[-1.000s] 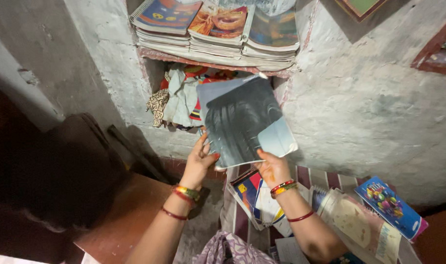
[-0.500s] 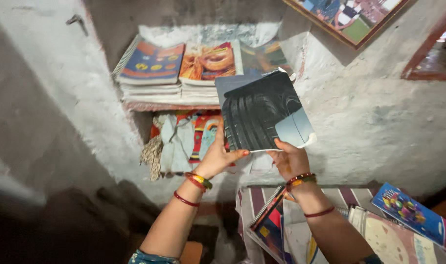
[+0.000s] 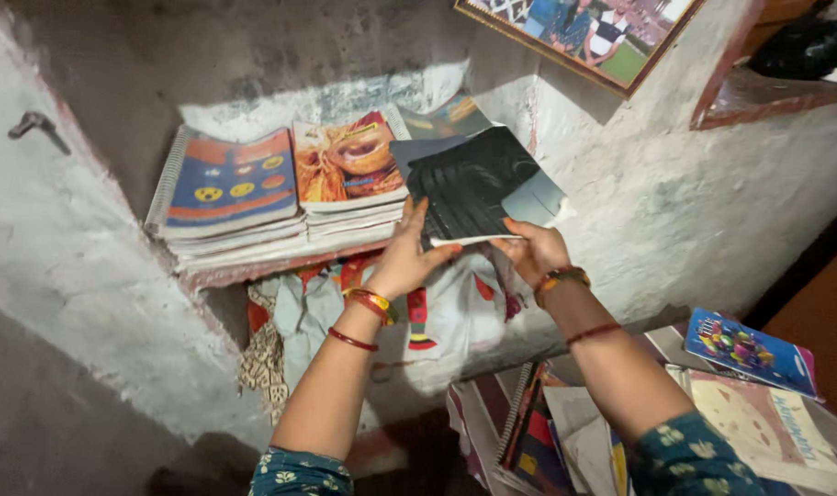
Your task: The person picks up various textbooks and notebooks from a table and places them onto a wall shelf. They handle each book individually, aligning them into neat stacks by subject and size.
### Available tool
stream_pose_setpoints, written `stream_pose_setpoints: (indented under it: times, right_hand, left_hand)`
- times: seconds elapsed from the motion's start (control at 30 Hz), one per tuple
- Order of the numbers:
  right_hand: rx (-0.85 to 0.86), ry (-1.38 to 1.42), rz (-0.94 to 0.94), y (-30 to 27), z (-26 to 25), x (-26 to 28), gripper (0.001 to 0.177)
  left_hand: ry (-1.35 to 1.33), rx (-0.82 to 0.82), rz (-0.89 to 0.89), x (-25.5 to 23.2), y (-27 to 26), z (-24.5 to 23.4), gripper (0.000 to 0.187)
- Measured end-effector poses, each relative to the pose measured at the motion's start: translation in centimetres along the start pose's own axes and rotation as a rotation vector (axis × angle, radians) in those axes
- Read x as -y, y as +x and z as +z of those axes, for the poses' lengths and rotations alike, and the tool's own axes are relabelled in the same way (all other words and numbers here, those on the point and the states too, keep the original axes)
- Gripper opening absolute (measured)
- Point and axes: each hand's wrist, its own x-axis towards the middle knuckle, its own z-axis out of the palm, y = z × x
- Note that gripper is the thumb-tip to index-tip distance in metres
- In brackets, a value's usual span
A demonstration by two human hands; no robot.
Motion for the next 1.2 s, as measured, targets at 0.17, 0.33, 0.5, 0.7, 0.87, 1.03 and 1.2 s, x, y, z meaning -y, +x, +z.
stream_pose_setpoints:
  times: [0.17,0.33,0.5,0.7,0.87,1.03,1.2]
  right_hand:
    - [-0.205,-0.226,-0.057,5.5,2.5,-1.2,0.025]
    - [-0.276,-0.361,-0.116,10.0,5.0,-0.2,0.032]
    - [-0.299,-0.646,-0.211,13.5,6.8,1.3,0.048]
    - [-0.384,-0.923,-0.246,16.8,8.2,1.0,0.061]
    - [-0.465,-0.925,-0.056,18.1,8.3,2.0,0.064]
    - [-0.380,-0.878,-0.175,16.7,9.0,2.4,0.066]
    - [-0.333,-0.778,-0.250,15.9,7.1,1.6,0.049]
  left_hand:
    - [0.258,0.013,-0.055,3.2,4.7,-1.4,0.088]
    - [0.418,0.041,0.036,6.3,7.7,-1.9,0.084]
    - [0.367,0.108,-0.043,6.7,10.0,-2.4,0.086]
    - [0.283,0.058,-0.122,9.0,12.9,-1.4,0.080]
    - [0.351,0.080,-0.072,9.2,12.8,-1.4,0.079]
    - [0.405,0.037,-0.109,8.2,12.7,-0.7,0.071]
    - [0.433,-0.007,-0.085,9.4,12.7,0.3,0.068]
